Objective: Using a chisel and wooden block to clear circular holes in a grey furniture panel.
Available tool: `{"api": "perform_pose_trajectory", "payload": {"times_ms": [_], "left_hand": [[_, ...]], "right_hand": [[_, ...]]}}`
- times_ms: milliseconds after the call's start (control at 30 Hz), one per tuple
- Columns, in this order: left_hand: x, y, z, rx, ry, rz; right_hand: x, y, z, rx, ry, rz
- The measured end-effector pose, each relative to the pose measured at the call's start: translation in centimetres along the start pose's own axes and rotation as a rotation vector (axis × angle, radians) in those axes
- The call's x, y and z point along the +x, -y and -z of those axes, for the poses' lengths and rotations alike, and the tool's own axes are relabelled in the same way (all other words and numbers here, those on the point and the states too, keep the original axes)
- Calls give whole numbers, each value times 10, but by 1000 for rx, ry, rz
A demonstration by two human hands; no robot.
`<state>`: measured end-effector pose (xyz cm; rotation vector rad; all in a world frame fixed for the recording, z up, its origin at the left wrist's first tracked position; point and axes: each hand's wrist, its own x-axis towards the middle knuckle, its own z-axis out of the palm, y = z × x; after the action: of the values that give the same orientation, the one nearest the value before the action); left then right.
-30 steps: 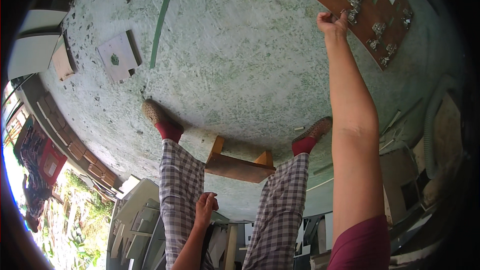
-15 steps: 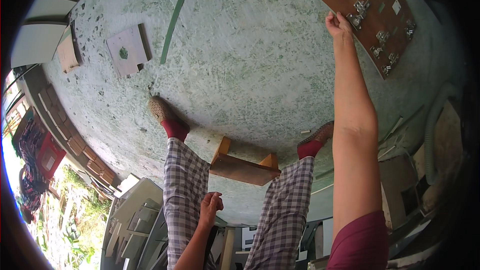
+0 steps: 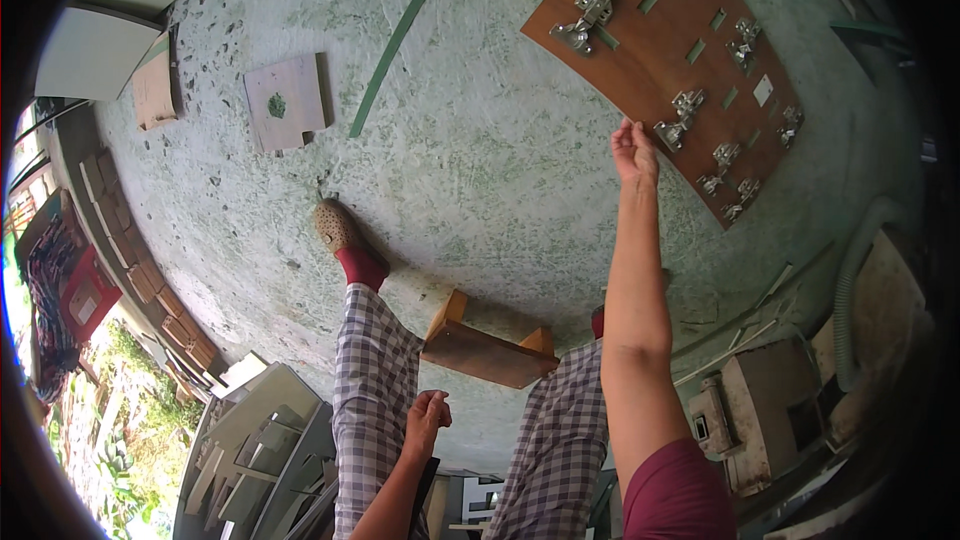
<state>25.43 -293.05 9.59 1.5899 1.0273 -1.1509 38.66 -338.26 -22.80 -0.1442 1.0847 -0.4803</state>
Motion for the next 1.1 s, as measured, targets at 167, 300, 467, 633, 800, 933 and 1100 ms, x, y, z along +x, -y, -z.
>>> {"api": "perform_pose_trajectory", "payload": {"times_ms": [167, 300, 467, 633, 800, 933, 1100], "left_hand": [[-4, -20, -7, 51, -77, -53], [63, -109, -31, 267, -83, -448], [238, -315, -113, 478, -97, -1055], [314, -403, -211, 572, 69, -788], [355, -408, -232, 577, 216, -623], [353, -386, -229, 679, 68, -644], [311, -352, -221, 653, 21, -674]], "right_hand": [[-22, -44, 2, 103, -63, 38], [-44, -65, 25, 55, -10, 10], [-63, -83, 40, 51, 25, -16], [-80, -75, 28, 56, -10, -38], [-91, -72, 26, 136, -80, -11], [-125, -44, 67, -249, 56, -216], [-167, 114, 197, -838, -6, -656]]}}
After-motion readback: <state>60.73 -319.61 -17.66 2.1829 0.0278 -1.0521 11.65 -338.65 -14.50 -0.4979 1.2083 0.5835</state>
